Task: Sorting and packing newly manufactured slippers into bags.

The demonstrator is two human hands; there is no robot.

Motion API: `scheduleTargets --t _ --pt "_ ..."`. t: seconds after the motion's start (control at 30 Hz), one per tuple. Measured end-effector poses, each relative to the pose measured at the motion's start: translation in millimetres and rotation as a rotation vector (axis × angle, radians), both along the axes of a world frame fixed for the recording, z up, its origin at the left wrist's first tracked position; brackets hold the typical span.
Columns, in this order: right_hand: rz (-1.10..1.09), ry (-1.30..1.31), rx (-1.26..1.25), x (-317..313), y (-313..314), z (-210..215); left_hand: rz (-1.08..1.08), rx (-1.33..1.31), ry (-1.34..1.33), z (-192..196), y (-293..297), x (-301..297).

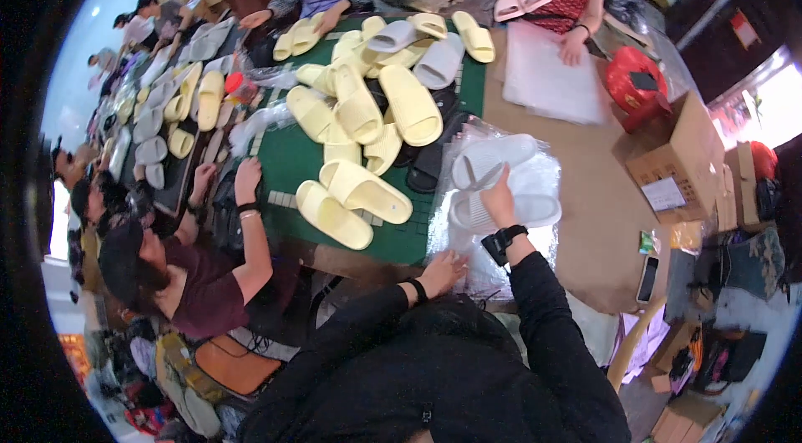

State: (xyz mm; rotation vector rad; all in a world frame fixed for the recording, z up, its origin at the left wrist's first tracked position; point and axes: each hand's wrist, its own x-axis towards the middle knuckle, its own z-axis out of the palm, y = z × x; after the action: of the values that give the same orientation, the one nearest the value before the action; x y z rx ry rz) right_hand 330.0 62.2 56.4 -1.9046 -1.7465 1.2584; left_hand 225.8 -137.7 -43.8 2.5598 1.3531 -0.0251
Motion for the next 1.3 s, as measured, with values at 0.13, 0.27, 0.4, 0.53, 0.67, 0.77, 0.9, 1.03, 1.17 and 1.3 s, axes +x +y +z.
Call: scheduleTargets --t 0.13,0.27,0.4,0.53,0.67,0.77,0.9,1.03,1.17,1.3 --pt "0.059 0.131 0.260 26.3 35.4 -60.2 -0.042 -0.019 0.112 14.4 9.6 7.6" --pt "0.006 0.277 -0.051 33.4 37.1 -70.5 -0.019 -0.046 0.027 -5.5 3.6 4.7" --pt "-0.040 0.376 -0.234 53.9 12.2 -57.2 0.009 0.123 0.034 5.6 -0.5 3.4" --pt "-0.162 0.473 -0.336 70.8 -17.5 -30.6 -0.021 0.019 0.080 -1.5 -3.5 4.9" --pt "-0.573 0.811 -0.510 94.1 -43.0 -11.7 -0.011 0.045 0.082 -0.1 -2.4 9.0" --pt "-0.743 1.058 -0.566 110.1 -58.6 -19.5 -0.026 0.006 0.082 15.8 0.9 6.7" --pt "-0.872 1.191 -0.666 105.5 -72.7 -25.9 -0.032 0.112 0.054 5.5 -2.9 3.1" --pt "-0.915 1.189 -0.595 85.4 -86.7 -28.6 -0.047 -0.027 0.171 18.1 -3.5 7.5" --pt "-0.403 0.886 -0.441 95.5 -99.1 -51.5 -0.044 0.114 0.202 7.8 -5.4 10.0" --pt "-0.374 0.420 -0.122 90.3 -112.3 -78.9 -0.054 0.255 0.134 3.0 -10.2 12.0"
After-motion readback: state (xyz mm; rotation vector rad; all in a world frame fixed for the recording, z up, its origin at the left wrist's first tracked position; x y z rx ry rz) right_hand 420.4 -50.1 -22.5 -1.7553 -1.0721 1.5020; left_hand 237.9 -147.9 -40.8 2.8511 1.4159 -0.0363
